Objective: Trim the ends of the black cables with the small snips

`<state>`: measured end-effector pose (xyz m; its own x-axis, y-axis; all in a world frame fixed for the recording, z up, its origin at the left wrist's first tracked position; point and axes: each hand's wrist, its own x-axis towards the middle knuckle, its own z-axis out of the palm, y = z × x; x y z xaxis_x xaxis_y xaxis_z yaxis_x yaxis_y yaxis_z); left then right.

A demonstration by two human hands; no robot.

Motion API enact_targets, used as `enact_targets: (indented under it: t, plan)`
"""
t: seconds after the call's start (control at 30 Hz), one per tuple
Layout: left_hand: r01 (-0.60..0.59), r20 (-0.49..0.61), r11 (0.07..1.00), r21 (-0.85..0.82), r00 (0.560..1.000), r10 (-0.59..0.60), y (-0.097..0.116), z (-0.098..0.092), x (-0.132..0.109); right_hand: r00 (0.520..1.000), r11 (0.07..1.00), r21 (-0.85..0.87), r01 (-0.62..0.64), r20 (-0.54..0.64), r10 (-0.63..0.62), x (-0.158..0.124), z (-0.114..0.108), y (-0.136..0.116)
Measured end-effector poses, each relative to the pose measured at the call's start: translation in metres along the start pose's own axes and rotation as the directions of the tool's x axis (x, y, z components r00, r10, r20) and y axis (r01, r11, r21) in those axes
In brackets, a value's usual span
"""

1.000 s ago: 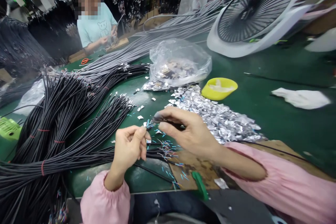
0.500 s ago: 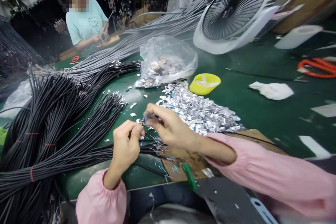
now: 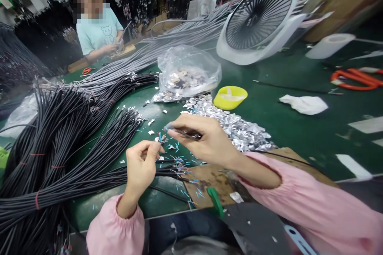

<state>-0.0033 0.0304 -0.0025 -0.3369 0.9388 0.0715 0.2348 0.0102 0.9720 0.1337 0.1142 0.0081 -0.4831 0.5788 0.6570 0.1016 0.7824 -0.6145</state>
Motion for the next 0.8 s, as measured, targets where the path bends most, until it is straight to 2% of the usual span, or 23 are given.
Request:
enact_targets:
  t: [0.13,0.23,0.33,0.43,0.5,0.57,0.63,0.7,0.8]
  plan:
    - [-0.039,-0.016,0.998,0.044,0.999,0.040,-0.001,0.001,-0.002,0.999,0.999,0.046,-0.023,0.048,0.021,0.000,0.001,0.000]
    - [-0.054,-0.034,0.995,0.082,0.998,0.057,-0.004,0.002,-0.004,0.999,1.000,0.023,-0.012,0.041,0.011,-0.001,0.001,0.002]
    - [-0.067,-0.062,0.992,0.108,0.995,0.074,-0.008,0.004,-0.005,0.990,0.986,-0.092,0.137,-0.007,-0.139,-0.005,0.000,0.004]
    - [-0.101,-0.117,0.986,0.130,0.986,0.117,-0.012,0.006,-0.007,0.930,0.917,-0.160,0.366,0.030,-0.366,-0.010,-0.003,0.005]
    - [-0.161,-0.169,0.978,0.136,0.969,0.183,-0.014,0.007,-0.007,0.911,0.901,-0.132,0.412,0.045,-0.410,-0.012,-0.004,0.004]
    - [-0.240,-0.219,0.962,0.130,0.939,0.264,-0.015,0.008,-0.006,0.940,0.937,-0.089,0.339,-0.007,-0.341,-0.012,-0.005,0.000]
    - [-0.319,-0.245,0.939,0.131,0.907,0.342,-0.016,0.008,-0.005,0.976,0.978,-0.058,0.200,-0.077,-0.204,-0.010,-0.005,-0.004]
    - [-0.387,-0.249,0.909,0.156,0.875,0.416,-0.016,0.007,-0.005,0.989,0.996,-0.019,0.088,-0.118,-0.090,-0.007,-0.004,-0.007]
    - [-0.482,-0.224,0.842,0.243,0.816,0.533,-0.014,0.006,-0.004,0.998,0.997,0.079,0.005,-0.056,0.000,-0.002,-0.004,-0.008]
